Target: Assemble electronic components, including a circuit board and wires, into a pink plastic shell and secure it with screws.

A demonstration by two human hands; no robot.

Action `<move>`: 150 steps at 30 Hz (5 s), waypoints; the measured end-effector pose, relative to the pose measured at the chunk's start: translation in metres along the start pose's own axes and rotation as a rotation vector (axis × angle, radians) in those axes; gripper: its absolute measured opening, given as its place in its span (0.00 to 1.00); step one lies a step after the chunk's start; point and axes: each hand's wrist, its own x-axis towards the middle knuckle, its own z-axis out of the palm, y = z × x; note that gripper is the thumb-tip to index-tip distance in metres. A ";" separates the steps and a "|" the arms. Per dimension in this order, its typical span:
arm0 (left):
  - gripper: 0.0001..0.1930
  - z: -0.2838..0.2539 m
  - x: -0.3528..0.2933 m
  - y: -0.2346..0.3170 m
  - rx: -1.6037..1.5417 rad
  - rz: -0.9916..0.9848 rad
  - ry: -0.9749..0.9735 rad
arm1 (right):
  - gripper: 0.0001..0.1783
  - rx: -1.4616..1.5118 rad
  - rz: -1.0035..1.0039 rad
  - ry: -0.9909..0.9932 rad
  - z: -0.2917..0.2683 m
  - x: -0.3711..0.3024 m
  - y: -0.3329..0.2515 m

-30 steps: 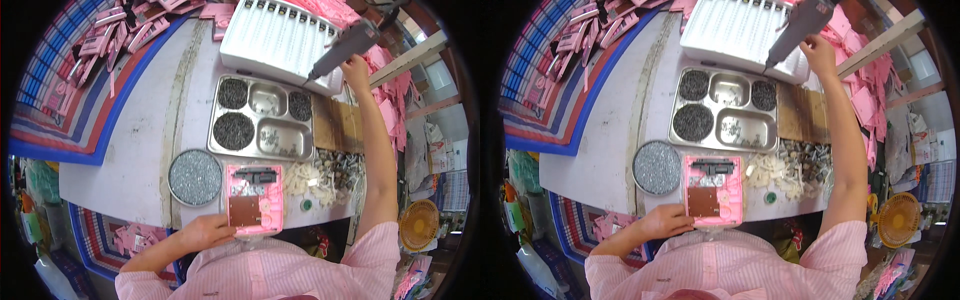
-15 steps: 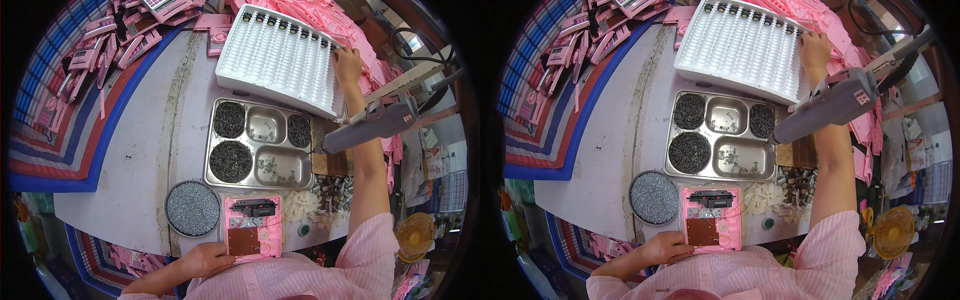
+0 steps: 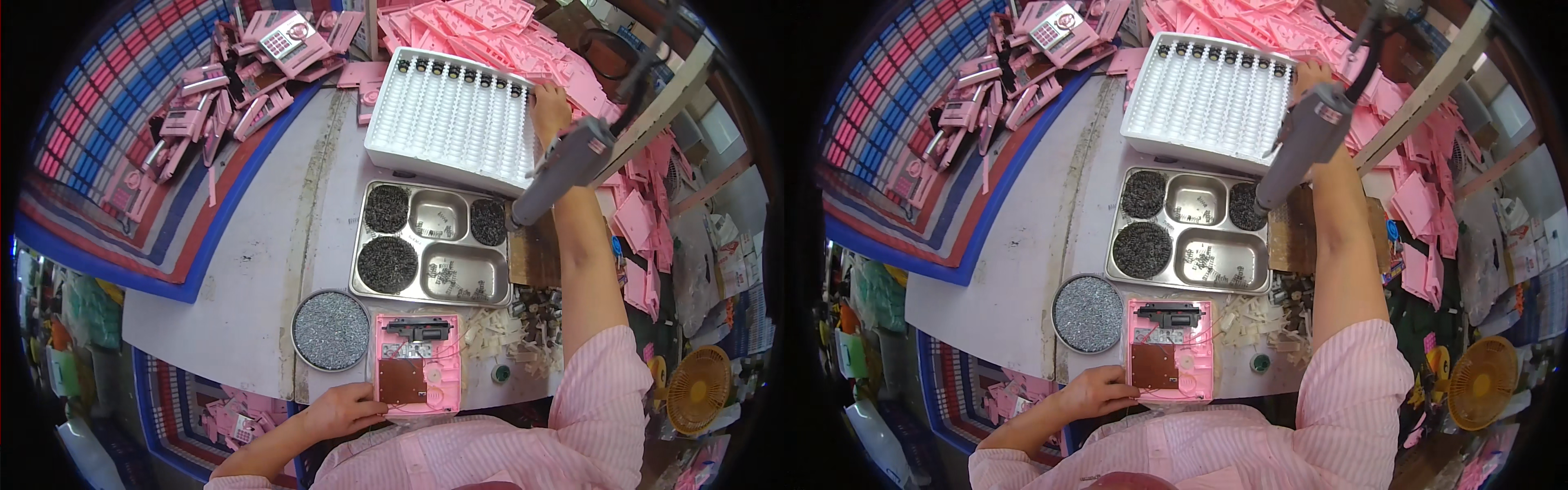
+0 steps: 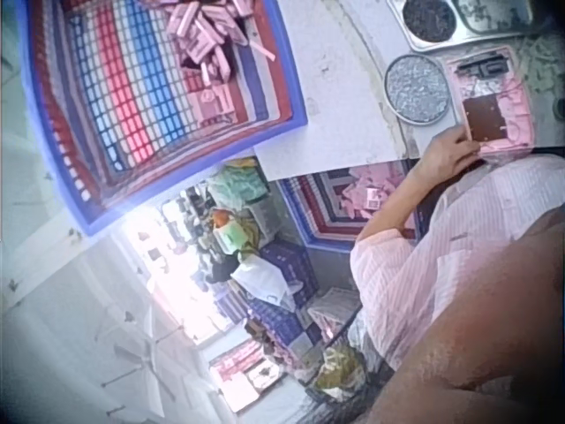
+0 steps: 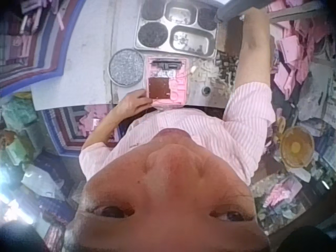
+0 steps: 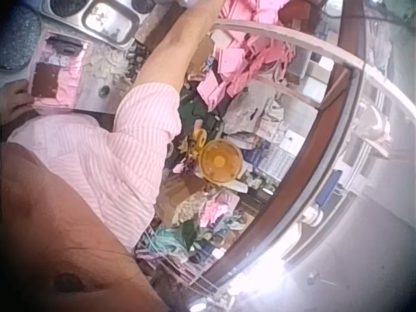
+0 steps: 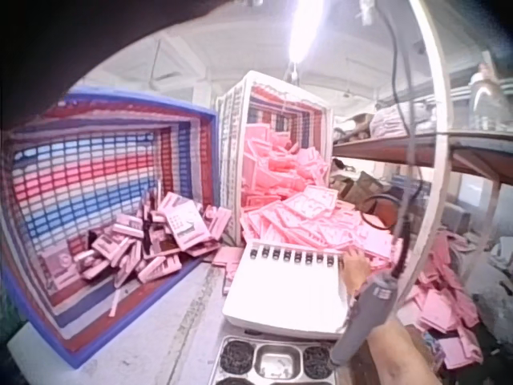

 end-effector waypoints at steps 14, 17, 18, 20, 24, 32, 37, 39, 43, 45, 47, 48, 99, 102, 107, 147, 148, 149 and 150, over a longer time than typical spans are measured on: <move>0.10 0.006 -0.006 0.004 -0.100 -0.158 0.001 | 0.20 1.521 0.809 0.135 -0.182 -0.082 -0.008; 0.11 0.010 0.003 0.007 -0.026 -0.038 0.072 | 0.13 1.275 0.586 -0.416 -0.320 -0.202 -0.075; 0.11 0.010 -0.001 0.011 -0.019 -0.060 0.072 | 0.11 1.146 0.343 -0.487 -0.340 -0.237 -0.101; 0.11 0.011 -0.001 0.007 -0.048 -0.102 0.048 | 0.10 1.094 0.229 -0.569 -0.359 -0.278 -0.144; 0.11 0.016 -0.001 0.000 -0.075 -0.119 0.062 | 0.10 1.107 0.398 -0.668 -0.362 -0.313 -0.183; 0.12 0.018 -0.003 0.001 -0.083 -0.135 0.097 | 0.10 0.821 -0.063 -0.820 -0.367 -0.303 -0.187; 0.12 0.021 -0.004 0.001 -0.088 -0.133 0.110 | 0.11 0.709 -0.098 -0.736 -0.376 -0.297 -0.196; 0.12 0.018 -0.003 0.002 -0.098 -0.126 0.093 | 0.11 0.795 -0.045 -0.687 -0.367 -0.312 -0.193; 0.12 0.013 -0.002 0.001 -0.113 -0.132 0.056 | 0.11 0.995 0.083 -0.627 -0.351 -0.332 -0.189; 0.12 0.014 0.000 -0.001 -0.113 -0.137 0.049 | 0.11 0.862 -0.040 -0.577 -0.359 -0.328 -0.195; 0.12 0.015 -0.002 0.000 -0.105 -0.147 0.048 | 0.11 0.798 -0.123 -0.568 -0.363 -0.322 -0.199; 0.12 0.014 -0.002 0.000 -0.106 -0.144 0.049 | 0.11 0.800 -0.146 -0.584 -0.362 -0.319 -0.199; 0.10 -0.010 0.127 0.037 -1.215 -0.671 0.139 | 0.21 1.189 0.188 -0.435 -0.363 -0.286 -0.131; 0.08 0.005 0.104 0.031 -1.418 -0.669 0.191 | 0.22 1.196 0.127 -0.454 -0.362 -0.286 -0.141; 0.06 0.014 0.093 0.032 -1.517 -0.658 0.242 | 0.24 1.185 0.104 -0.470 -0.364 -0.285 -0.145; 0.35 0.039 0.065 0.038 0.360 0.009 -0.101 | 0.17 0.933 -0.224 -0.657 -0.328 -0.299 -0.160; 0.36 0.037 0.069 0.039 0.364 0.026 -0.117 | 0.16 0.918 -0.182 -0.677 -0.336 -0.300 -0.156; 0.36 0.036 0.070 0.039 0.355 0.030 -0.114 | 0.17 0.932 -0.107 -0.662 -0.339 -0.301 -0.148; 0.36 0.035 0.069 0.038 0.347 0.026 -0.105 | 0.17 0.952 -0.040 -0.648 -0.341 -0.303 -0.136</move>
